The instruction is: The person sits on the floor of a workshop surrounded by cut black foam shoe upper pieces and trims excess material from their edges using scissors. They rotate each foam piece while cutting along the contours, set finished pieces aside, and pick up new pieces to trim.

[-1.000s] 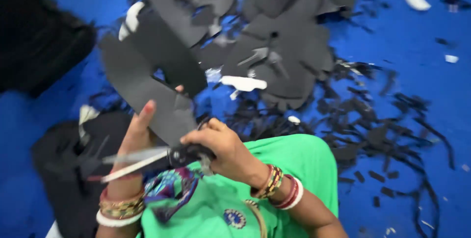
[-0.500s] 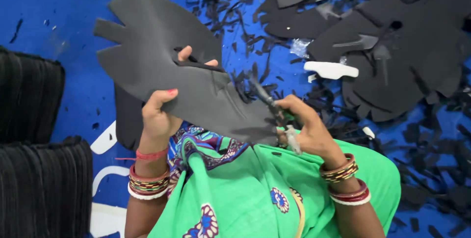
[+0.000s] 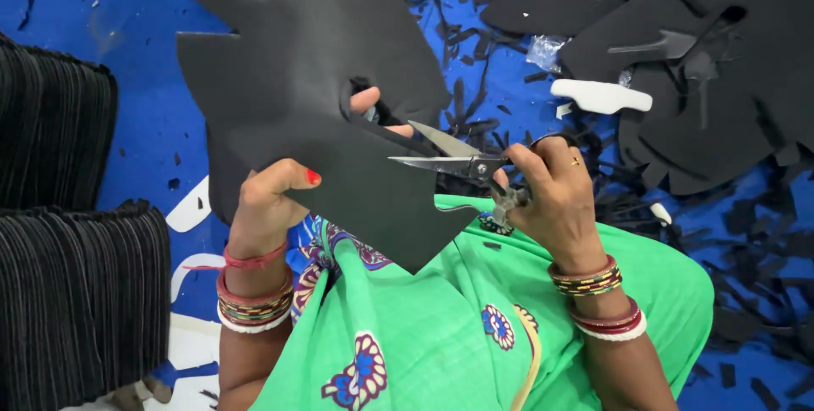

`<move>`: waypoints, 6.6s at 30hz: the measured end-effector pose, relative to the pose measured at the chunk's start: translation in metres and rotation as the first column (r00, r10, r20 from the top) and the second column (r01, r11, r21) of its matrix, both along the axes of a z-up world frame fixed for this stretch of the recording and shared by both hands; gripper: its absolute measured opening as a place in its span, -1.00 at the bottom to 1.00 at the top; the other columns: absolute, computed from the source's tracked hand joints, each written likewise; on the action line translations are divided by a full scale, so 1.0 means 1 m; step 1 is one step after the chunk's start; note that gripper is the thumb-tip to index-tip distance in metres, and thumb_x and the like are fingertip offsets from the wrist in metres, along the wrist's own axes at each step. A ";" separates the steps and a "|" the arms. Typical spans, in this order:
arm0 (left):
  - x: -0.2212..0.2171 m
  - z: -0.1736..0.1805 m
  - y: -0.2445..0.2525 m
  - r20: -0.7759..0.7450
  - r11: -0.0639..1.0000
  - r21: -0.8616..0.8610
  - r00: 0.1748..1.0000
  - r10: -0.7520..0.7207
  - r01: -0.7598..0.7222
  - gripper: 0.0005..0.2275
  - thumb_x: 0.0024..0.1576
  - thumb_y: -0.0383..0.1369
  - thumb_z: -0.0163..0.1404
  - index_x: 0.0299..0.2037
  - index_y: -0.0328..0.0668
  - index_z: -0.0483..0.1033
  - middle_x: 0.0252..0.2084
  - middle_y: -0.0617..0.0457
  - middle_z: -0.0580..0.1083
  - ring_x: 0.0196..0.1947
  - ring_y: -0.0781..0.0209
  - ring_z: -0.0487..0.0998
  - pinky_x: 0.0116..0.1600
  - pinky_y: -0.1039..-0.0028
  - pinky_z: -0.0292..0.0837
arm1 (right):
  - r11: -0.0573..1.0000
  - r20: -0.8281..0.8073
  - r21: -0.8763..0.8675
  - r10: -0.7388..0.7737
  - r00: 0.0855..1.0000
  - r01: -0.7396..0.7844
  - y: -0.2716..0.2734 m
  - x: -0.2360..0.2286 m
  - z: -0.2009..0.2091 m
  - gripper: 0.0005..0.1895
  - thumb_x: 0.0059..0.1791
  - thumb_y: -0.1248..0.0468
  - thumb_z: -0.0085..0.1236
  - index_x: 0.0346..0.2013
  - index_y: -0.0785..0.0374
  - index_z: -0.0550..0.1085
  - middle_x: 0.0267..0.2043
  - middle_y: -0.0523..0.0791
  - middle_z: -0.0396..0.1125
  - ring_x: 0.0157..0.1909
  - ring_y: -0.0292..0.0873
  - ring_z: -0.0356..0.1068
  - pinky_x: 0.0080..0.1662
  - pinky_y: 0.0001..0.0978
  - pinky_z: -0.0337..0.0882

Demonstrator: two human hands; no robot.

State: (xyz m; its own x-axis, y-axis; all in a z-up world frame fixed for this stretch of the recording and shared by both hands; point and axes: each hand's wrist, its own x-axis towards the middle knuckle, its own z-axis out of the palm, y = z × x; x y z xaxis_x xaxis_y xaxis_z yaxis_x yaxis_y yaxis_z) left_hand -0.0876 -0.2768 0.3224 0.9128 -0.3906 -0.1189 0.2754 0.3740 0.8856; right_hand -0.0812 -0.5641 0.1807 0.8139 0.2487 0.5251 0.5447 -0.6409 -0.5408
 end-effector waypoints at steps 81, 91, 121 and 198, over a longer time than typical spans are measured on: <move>-0.033 -0.114 -0.032 0.590 0.456 0.771 0.770 -0.245 -0.445 -0.61 0.11 -0.68 -0.12 0.13 -0.28 0.52 0.10 -0.19 0.55 0.16 -0.12 0.53 0.23 0.26 0.42 | 0.935 0.017 0.347 -0.081 0.997 0.071 0.046 -0.033 0.020 -0.44 -0.23 0.69 0.14 0.03 0.29 0.46 -0.09 -0.05 0.50 -0.21 -0.08 0.49 -0.15 -0.28 0.45; -0.005 -0.039 -0.016 -0.173 0.920 0.086 0.904 0.392 -0.382 -0.68 0.25 -0.50 -0.17 0.16 -0.56 0.43 0.12 -0.24 0.51 0.09 -0.03 0.60 0.20 0.21 0.56 | 0.945 -0.192 0.327 0.069 0.979 -0.002 0.017 -0.016 0.014 -0.48 -0.16 0.42 0.51 0.05 0.23 0.49 -0.33 -0.08 0.31 -0.38 -0.09 0.38 -0.27 -0.33 0.41; -0.039 -0.110 -0.038 0.341 0.596 0.562 0.817 0.464 -0.573 -0.70 0.34 -0.34 0.00 0.15 -0.45 0.45 0.08 -0.12 0.52 0.07 0.20 0.53 0.16 0.46 0.43 | 0.770 -0.353 0.613 0.064 0.933 0.179 0.026 -0.012 0.017 -0.67 0.03 0.43 0.37 0.01 0.28 0.42 -0.25 -0.19 0.39 -0.26 -0.35 0.38 -0.18 -0.52 0.41; -0.041 -0.109 -0.048 0.429 0.658 0.310 0.719 0.547 -0.686 -0.75 0.42 -0.42 -0.03 0.18 -0.48 0.50 0.15 -0.10 0.50 0.15 0.21 0.48 0.31 0.40 0.35 | 0.988 -0.198 0.138 -0.040 0.979 0.069 0.045 -0.032 0.009 -0.61 -0.12 0.44 0.39 -0.05 0.28 0.45 -0.28 -0.01 0.25 -0.47 -0.04 0.31 -0.41 -0.24 0.31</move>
